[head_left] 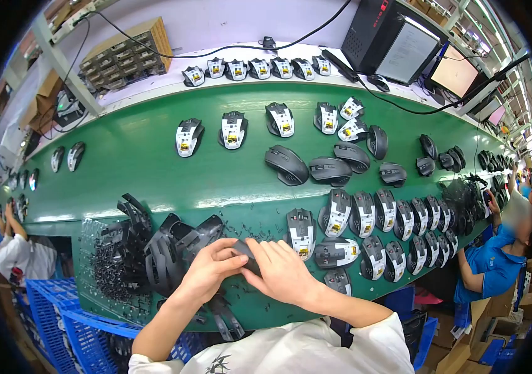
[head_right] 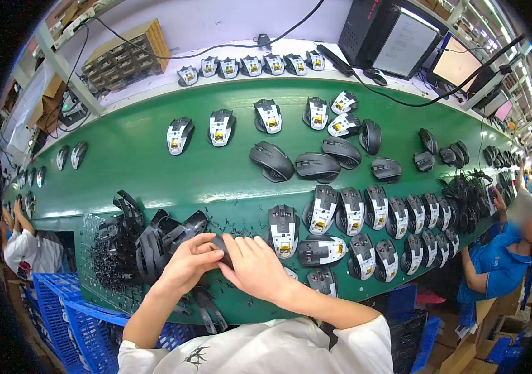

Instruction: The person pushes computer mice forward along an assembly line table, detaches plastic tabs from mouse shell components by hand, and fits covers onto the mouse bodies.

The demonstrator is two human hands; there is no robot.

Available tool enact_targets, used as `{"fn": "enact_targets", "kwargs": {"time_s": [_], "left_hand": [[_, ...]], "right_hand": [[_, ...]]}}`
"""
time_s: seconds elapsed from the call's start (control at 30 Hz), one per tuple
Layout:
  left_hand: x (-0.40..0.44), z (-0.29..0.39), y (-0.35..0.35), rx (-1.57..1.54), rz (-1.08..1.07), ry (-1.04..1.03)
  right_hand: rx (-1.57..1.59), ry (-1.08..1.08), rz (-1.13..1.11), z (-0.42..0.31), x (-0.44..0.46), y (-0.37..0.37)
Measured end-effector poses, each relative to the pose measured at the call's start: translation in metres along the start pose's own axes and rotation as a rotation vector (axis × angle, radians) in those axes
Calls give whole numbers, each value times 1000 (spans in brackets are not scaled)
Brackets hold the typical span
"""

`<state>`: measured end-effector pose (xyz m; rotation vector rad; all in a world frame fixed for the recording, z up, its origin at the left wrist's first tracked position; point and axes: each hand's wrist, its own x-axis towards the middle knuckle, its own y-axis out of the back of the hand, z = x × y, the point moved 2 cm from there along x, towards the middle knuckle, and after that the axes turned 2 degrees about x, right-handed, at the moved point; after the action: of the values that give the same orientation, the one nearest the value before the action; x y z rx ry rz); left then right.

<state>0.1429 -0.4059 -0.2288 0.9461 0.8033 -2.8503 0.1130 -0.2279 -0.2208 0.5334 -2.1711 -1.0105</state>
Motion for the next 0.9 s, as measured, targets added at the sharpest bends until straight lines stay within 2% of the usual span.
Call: {"fn": "enact_targets", "kwargs": {"time_s": [0.03, 0.2, 0.33, 0.37, 0.4, 0.47, 0.5, 0.53, 0.57, 0.63, 0.7, 0.83, 0.9], "left_hand": [[1, -1, 2, -45, -7, 10], [8, -2, 10, 188, -63, -115], [8, -3, 13, 322, -233, -13], [7, -1, 13, 344, -256, 0], [2, 4, 8, 469, -208, -63], [-8, 16, -3, 718, -109, -190], [-10, 18, -8, 842, -57, -257], [-10, 16, -10, 839, -56, -263], [-11, 13, -13, 913, -52, -344], [-11, 8, -15, 1061, -37, -511], [-10, 5, -15, 1133, -19, -606], [-7, 2, -12, 1228, 52, -854], [-6, 1, -9, 1248, 37, -856]], "right_hand": [[-2, 1, 0, 1, 1, 1], [100, -13, -91, 6, 5, 18], [356, -348, -813, 21, 24, 66], [390, -394, -769, 32, 30, 81], [328, -462, -551, 51, 32, 88], [182, -459, 10, 111, 43, 105], [189, -747, 90, 129, 56, 125], [81, -821, 223, 184, 58, 127], [121, -951, 265, 218, 67, 140], [-5, -1054, 316, 310, 72, 148], [-28, -1172, 330, 335, 82, 150], [-46, -1265, 207, 354, 109, 148], [-58, -1292, 134, 356, 121, 146]]}}
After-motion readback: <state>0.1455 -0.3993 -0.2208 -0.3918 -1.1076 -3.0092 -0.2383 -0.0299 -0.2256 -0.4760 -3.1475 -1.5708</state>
